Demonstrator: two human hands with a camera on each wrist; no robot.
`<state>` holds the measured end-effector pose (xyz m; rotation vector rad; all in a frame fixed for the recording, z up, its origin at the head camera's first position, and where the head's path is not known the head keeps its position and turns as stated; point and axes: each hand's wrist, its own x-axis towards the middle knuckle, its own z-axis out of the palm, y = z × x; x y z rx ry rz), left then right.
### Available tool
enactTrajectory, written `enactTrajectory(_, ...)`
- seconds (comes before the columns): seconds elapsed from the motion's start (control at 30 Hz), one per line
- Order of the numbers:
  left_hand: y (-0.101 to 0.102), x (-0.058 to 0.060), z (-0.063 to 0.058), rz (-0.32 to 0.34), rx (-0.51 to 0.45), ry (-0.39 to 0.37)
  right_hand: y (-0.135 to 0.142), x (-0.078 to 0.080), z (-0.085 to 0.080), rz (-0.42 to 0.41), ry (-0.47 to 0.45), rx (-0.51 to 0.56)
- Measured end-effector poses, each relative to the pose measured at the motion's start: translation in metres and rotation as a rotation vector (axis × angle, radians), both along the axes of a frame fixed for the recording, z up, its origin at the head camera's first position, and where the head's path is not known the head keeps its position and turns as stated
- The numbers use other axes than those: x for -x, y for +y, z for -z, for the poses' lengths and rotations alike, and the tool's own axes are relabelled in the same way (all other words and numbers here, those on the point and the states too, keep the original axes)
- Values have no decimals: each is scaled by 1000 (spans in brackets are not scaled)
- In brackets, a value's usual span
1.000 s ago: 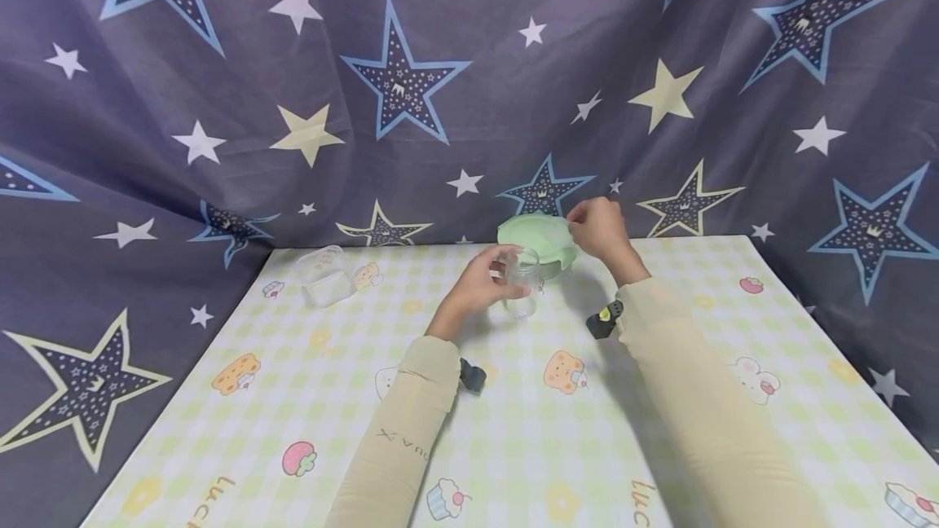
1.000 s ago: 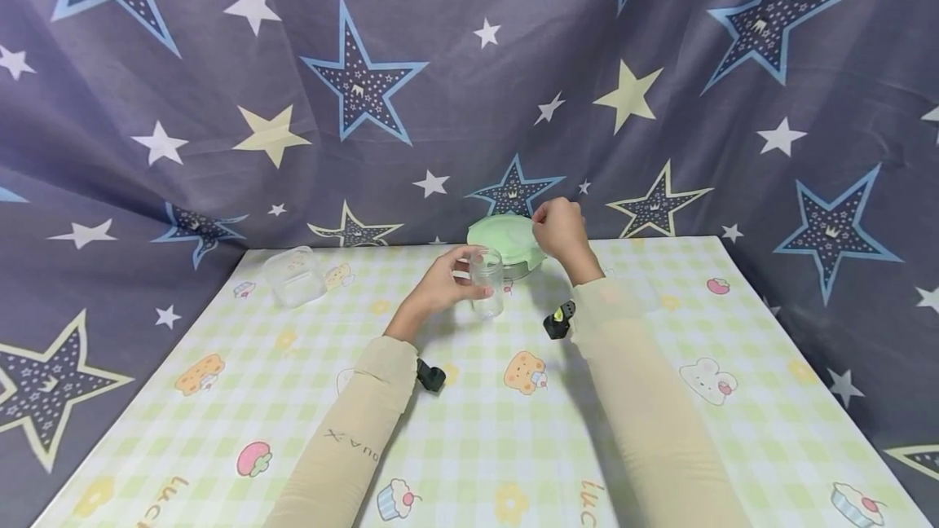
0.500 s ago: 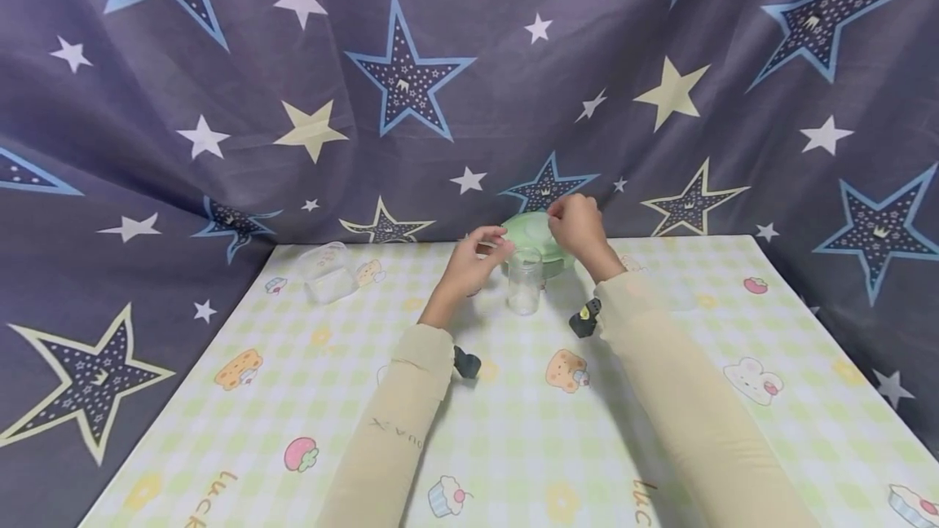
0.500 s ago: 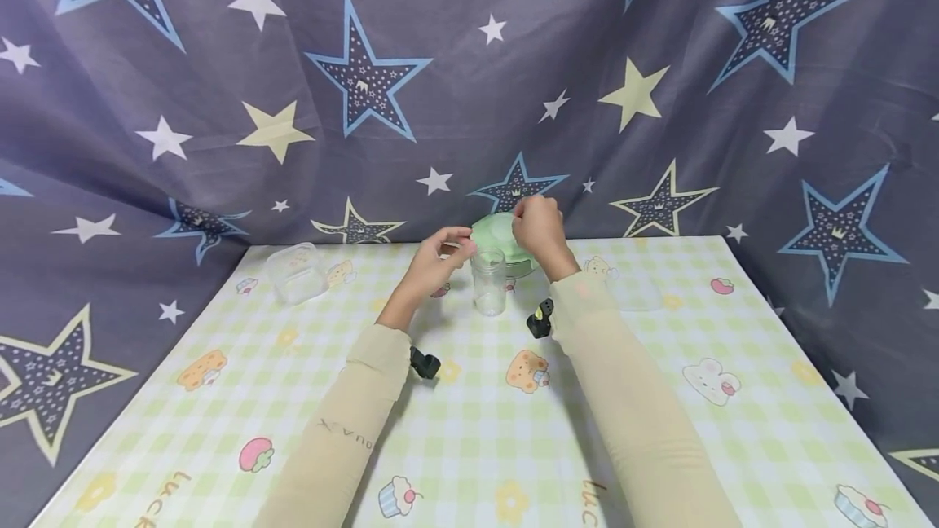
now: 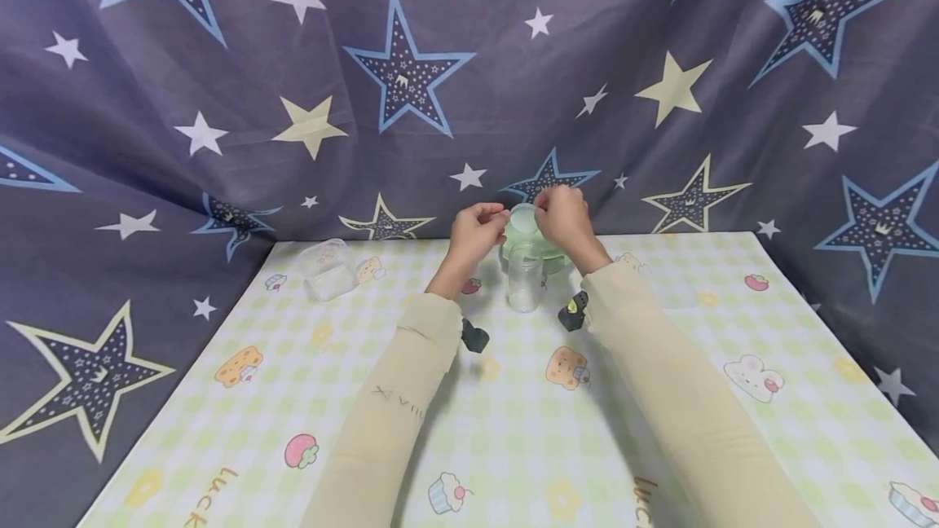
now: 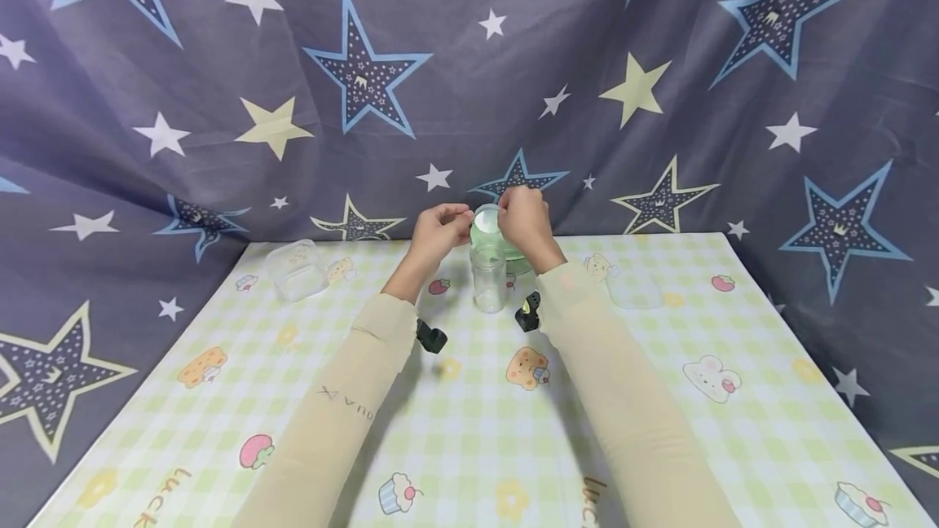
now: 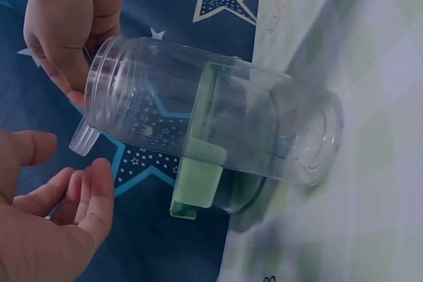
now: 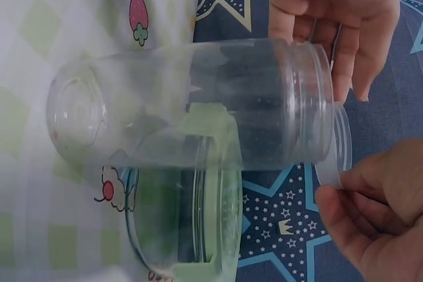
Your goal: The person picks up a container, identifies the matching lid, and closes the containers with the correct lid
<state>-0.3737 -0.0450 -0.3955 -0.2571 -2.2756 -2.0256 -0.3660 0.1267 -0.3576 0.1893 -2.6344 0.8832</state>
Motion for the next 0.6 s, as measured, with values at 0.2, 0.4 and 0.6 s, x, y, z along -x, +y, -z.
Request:
enactTrajectory(0.2,-1,2,-6,4,-71,-78,-5,1,0,-7,19,30)
enactTrajectory(0.4,-2,7,-6,7,-96,-105,-8,1,2,-9,25,55)
enactTrajectory(0.6,-2,8,-7,29,-100,-108,-6,0,4,-16,34,82)
